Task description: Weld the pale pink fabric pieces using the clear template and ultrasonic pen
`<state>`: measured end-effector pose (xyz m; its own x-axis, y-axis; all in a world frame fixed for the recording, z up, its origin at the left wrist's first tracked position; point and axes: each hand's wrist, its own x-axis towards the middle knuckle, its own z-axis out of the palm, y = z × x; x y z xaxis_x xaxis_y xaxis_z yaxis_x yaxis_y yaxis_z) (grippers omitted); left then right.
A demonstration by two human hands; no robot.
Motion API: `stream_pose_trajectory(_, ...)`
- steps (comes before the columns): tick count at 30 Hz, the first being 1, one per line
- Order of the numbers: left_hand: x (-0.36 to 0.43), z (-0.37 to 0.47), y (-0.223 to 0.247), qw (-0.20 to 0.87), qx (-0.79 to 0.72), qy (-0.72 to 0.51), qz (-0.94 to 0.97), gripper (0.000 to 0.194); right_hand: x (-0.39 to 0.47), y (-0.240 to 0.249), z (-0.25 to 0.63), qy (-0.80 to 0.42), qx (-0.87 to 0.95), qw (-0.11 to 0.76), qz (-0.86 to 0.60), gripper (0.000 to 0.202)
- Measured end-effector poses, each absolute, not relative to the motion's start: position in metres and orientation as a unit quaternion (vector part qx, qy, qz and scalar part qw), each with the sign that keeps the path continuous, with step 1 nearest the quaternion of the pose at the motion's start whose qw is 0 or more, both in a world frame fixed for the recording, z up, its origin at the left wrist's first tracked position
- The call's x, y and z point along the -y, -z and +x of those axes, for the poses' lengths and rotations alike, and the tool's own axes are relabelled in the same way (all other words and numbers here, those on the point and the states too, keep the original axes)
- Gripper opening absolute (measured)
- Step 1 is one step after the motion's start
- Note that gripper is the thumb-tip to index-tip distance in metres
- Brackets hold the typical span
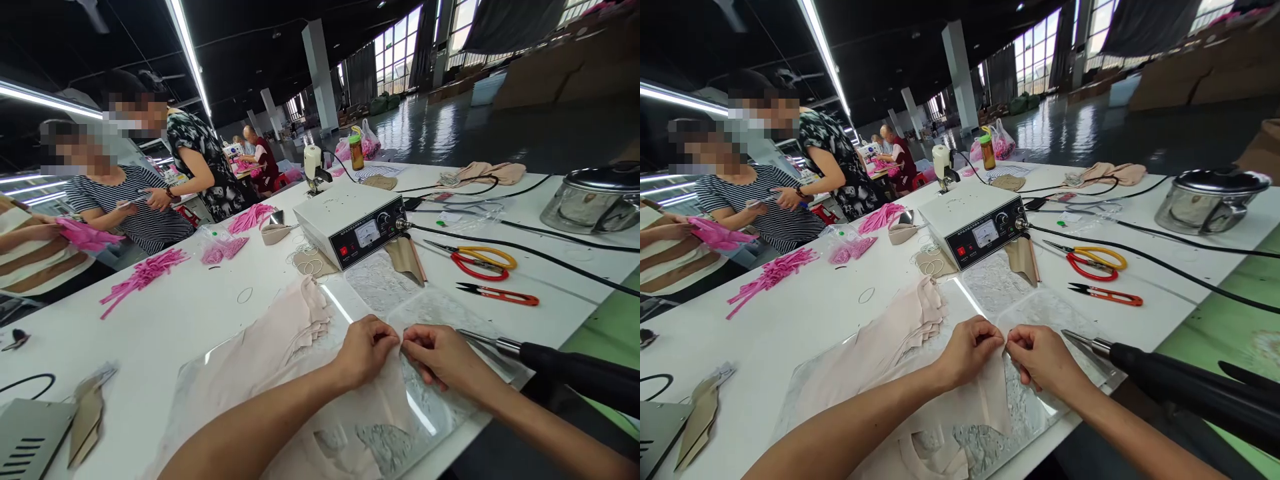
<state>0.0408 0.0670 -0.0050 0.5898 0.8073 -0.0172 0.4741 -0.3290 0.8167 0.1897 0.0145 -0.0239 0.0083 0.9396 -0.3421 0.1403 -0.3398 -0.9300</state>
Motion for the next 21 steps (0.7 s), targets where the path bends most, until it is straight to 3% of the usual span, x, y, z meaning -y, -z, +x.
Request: stream_pose_trajectory(21,-0.0673,0.0378,0.0072,0.373,-0.388,-0.189,0.821,0.011,-0.0114,0.0184,0.1855,-0.487,0.469,0.336,-0.656,0.011)
